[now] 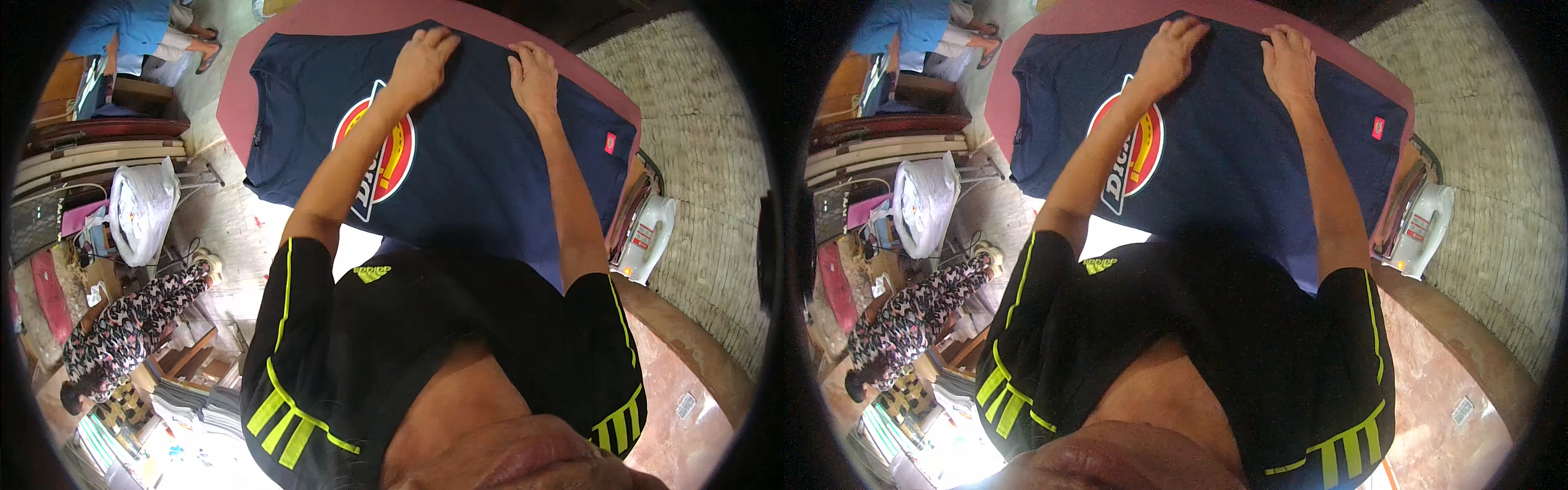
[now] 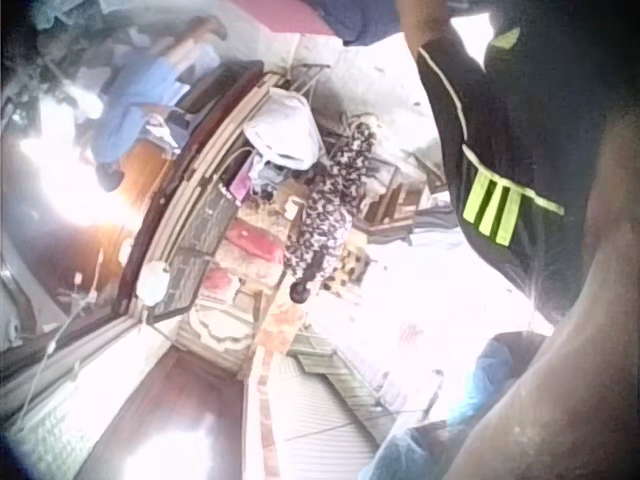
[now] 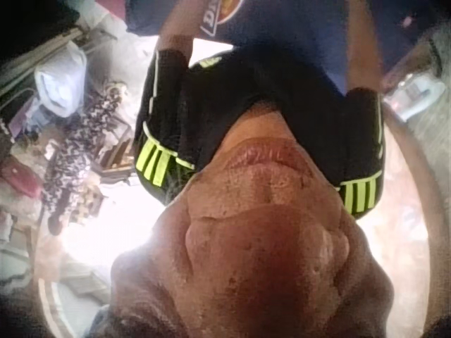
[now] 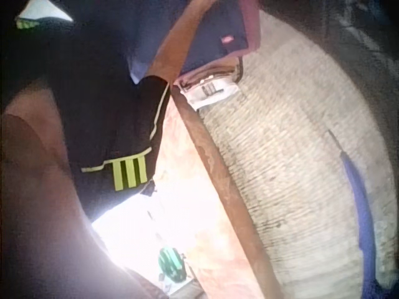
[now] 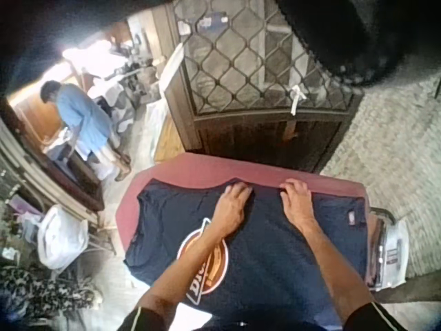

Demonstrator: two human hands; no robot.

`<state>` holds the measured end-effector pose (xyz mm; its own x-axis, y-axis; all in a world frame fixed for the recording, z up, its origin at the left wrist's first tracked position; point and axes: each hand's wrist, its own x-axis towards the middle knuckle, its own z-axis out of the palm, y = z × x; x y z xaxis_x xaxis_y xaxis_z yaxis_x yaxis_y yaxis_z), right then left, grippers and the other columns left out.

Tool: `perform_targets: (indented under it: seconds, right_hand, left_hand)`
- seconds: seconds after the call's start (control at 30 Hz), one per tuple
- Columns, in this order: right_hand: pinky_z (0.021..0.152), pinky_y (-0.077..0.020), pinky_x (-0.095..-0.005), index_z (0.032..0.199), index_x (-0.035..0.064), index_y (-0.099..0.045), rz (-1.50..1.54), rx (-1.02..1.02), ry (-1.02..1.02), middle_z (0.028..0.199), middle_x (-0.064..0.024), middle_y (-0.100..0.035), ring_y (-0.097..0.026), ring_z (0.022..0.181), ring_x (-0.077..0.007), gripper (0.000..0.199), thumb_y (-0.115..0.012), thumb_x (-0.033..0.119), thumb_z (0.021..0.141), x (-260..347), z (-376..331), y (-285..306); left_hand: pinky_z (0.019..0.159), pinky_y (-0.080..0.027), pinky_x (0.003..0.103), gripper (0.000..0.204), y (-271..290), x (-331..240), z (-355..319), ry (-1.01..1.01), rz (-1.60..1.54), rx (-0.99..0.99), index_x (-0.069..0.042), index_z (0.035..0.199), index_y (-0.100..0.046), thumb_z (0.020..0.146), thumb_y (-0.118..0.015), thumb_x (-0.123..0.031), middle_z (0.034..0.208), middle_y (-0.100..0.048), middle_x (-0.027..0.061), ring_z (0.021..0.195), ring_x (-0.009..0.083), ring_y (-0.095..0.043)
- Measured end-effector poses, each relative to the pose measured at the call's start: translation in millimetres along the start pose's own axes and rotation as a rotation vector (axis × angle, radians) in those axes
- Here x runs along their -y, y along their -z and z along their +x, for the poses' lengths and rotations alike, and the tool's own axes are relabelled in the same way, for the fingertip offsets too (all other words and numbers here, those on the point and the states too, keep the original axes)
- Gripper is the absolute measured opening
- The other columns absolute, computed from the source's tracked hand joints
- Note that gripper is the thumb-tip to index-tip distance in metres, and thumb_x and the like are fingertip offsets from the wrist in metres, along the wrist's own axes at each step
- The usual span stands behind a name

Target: The person irons a dark blue t-shirt on a pink ironing board. They use a white steam iron to smooth the fabric, repeatedly adjusting the shirt's position and flipping it over to press different sections.

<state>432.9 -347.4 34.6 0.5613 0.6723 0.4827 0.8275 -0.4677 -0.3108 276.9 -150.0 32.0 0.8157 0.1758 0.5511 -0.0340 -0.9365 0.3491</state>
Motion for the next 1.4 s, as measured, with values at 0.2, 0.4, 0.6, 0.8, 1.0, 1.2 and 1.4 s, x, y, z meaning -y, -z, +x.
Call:
perform_targets:
  seconds: [0.2, 0.4, 0.6, 0.8, 1.0, 1.2, 1.4]
  right_hand:
    - [0.104, -0.0418, -0.0475, 0.124, 0.0143, -0.067, -0.061, -0.022, 0.048, 0.129, -0.0087, -0.061, -0.054, 0.124, -0.0321, 0.029, -0.062, 0.021, 0.097, -0.3, -1.4, 9.2]
    - [0.102, -0.044, -0.0458, 0.117, 0.0126, -0.07, -0.042, -0.038, 0.095, 0.125, -0.0073, -0.063, -0.057, 0.118, -0.0315, 0.025, -0.066, 0.016, 0.093, 12.9, 7.3, 10.6]
    - [0.097, -0.048, -0.043, 0.109, 0.0068, -0.07, 0.332, 0.041, 0.332, 0.113, -0.0096, -0.067, -0.061, 0.108, -0.0325, 0.019, -0.066, 0.011, 0.091, 83.0, 56.1, -46.5]
    - [0.099, -0.047, -0.043, 0.107, 0.0056, -0.069, 0.227, 0.112, 0.275, 0.111, -0.011, -0.066, -0.061, 0.108, -0.0315, 0.016, -0.062, 0.01, 0.093, 88.8, 60.7, -43.7]
    - [0.101, -0.0466, -0.043, 0.108, 0.0063, -0.069, 0.183, 0.096, 0.35, 0.113, -0.0109, -0.067, -0.062, 0.112, -0.0308, 0.017, -0.064, 0.01, 0.093, 86.7, 63.8, -47.6]
    - [0.106, -0.0455, -0.0438, 0.117, 0.0081, -0.071, 0.053, 0.206, 0.334, 0.123, -0.0116, -0.067, -0.06, 0.121, -0.0298, 0.026, -0.061, 0.015, 0.094, 87.8, 59.4, -45.9]
    - [0.095, -0.051, -0.0453, 0.104, 0.0095, -0.07, 0.254, 0.009, 0.353, 0.11, -0.0099, -0.065, -0.061, 0.109, -0.0307, 0.019, -0.057, 0.017, 0.093, 84.7, 57.2, -75.3]
  left_hand:
    - [0.088, -0.051, 0.047, 0.024, 18.6, 53.1, 59.4, -0.079, 0.147, 0.146, -0.008, 0.113, -0.071, 0.091, -0.071, -0.018, 0.116, -0.066, 0.0134, 0.105, 0.0344, -0.064]
    - [0.093, -0.052, 0.045, 0.032, -25.1, 110.6, 76.5, -0.214, -0.138, 0.216, -0.015, 0.119, -0.072, 0.089, -0.063, -0.011, 0.118, -0.071, 0.012, 0.108, 0.0346, -0.066]
    - [0.085, -0.054, 0.049, 0.025, -26.4, 108.6, 88.7, -0.144, -0.145, 0.222, -0.009, 0.101, -0.076, 0.093, -0.067, -0.031, 0.099, -0.074, 0.0169, 0.094, 0.0394, -0.07]
    - [0.087, -0.053, 0.049, 0.024, 110.1, 112.3, 45.8, 0.159, 0.188, 0.098, -0.007, 0.095, -0.075, 0.09, -0.069, -0.03, 0.094, -0.07, 0.0158, 0.096, 0.0375, -0.066]
    - [0.091, -0.051, 0.049, 0.064, 173.7, 192.4, -54.6, 0.5, 0.441, 0.096, -0.001, 0.106, -0.071, 0.088, -0.069, -0.062, 0.102, -0.071, 0.0216, 0.104, 0.041, -0.066]
    - [0.09, -0.052, 0.039, 0.029, 166.5, 203.7, -54.0, 0.458, 0.145, 0.151, -0.003, 0.123, -0.068, 0.106, -0.052, -0.02, 0.119, -0.07, 0.0177, 0.102, 0.0293, -0.068]
    - [0.094, -0.056, 0.044, 0.025, 176.1, 267.5, -89.5, 0.152, 0.212, 0.032, 0.0, 0.128, -0.06, 0.106, -0.052, -0.009, 0.124, -0.067, 0.0225, 0.109, 0.0374, -0.069]
